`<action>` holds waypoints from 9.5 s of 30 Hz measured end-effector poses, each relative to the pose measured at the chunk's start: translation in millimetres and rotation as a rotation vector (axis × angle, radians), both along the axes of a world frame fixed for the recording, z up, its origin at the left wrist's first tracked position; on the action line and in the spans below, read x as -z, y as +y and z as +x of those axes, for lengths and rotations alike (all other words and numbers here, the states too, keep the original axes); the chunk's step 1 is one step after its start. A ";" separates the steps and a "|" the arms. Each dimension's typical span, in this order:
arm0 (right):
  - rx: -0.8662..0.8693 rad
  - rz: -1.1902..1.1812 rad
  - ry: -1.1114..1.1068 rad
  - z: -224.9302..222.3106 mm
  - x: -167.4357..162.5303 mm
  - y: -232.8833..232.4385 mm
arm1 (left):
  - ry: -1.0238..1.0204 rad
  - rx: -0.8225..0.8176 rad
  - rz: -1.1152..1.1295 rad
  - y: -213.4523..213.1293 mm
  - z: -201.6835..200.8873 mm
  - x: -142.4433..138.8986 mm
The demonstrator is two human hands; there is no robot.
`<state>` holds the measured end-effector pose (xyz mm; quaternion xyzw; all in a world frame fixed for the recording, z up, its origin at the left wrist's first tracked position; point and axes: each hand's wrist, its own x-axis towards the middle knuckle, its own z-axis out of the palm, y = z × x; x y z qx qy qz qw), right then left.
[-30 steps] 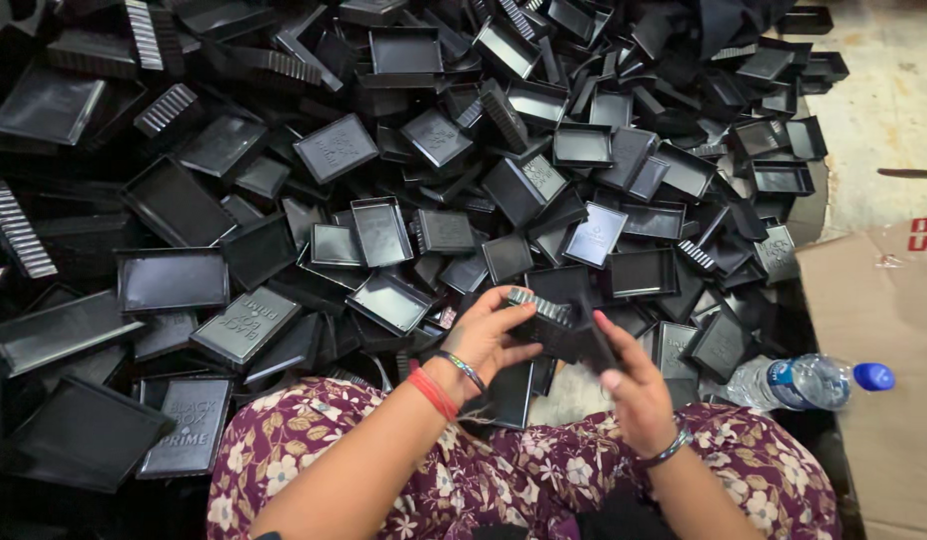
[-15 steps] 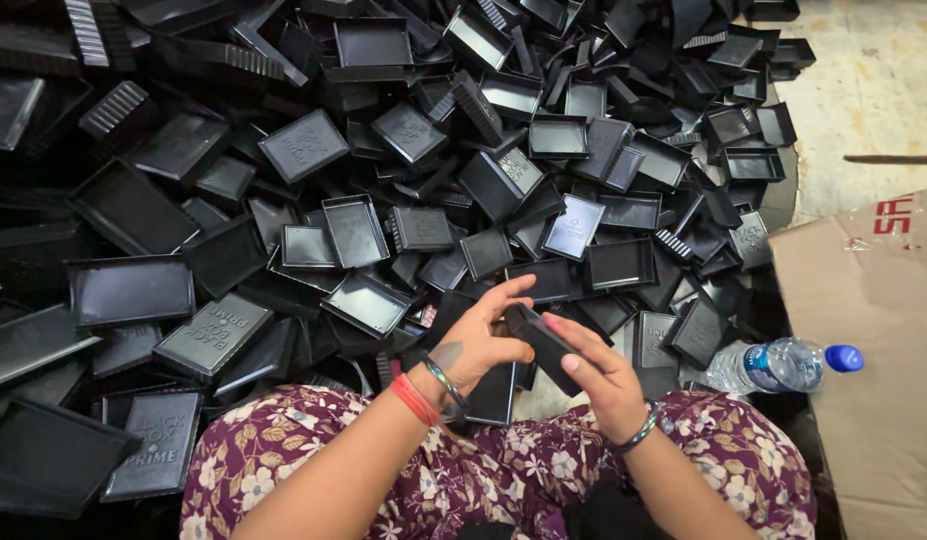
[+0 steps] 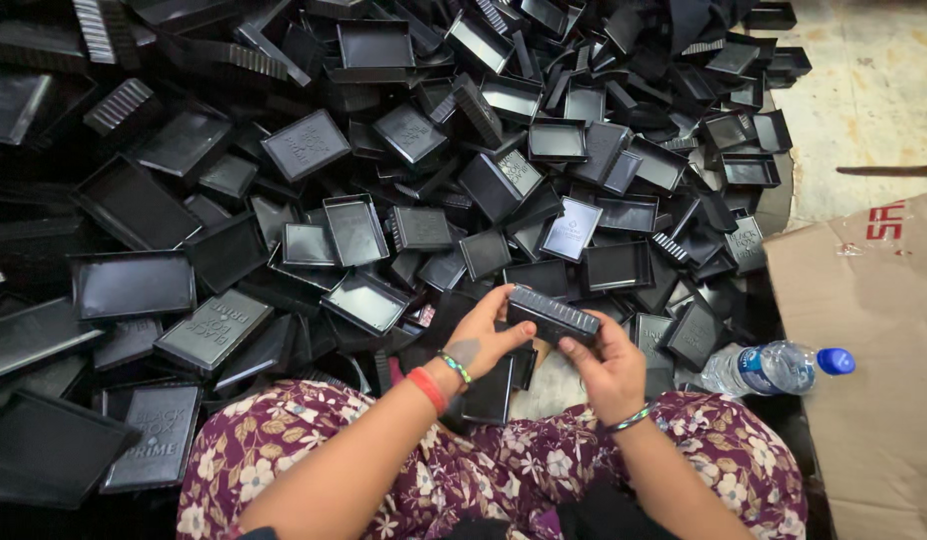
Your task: The person sits on the floor and repeatedly picks up two black plastic components from a large pile. They align and press the parts together by hand, then place the assembled unit back into the pile. The process is repeated continuously throughout the clip.
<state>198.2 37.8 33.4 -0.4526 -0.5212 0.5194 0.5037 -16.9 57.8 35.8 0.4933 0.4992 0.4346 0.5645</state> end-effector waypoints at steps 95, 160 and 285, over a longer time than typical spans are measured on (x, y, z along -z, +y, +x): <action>-0.294 -0.352 0.020 8.3 28.1 1.7 | 0.689 -0.040 -0.062 17.6 -2.8 -9.1; -0.107 -0.206 -0.413 5.4 -15.6 -2.6 | -0.202 -0.080 -0.360 5.5 36.0 -25.9; 0.461 -0.019 0.010 55.5 19.6 26.9 | 1.352 0.454 0.105 53.7 12.7 22.4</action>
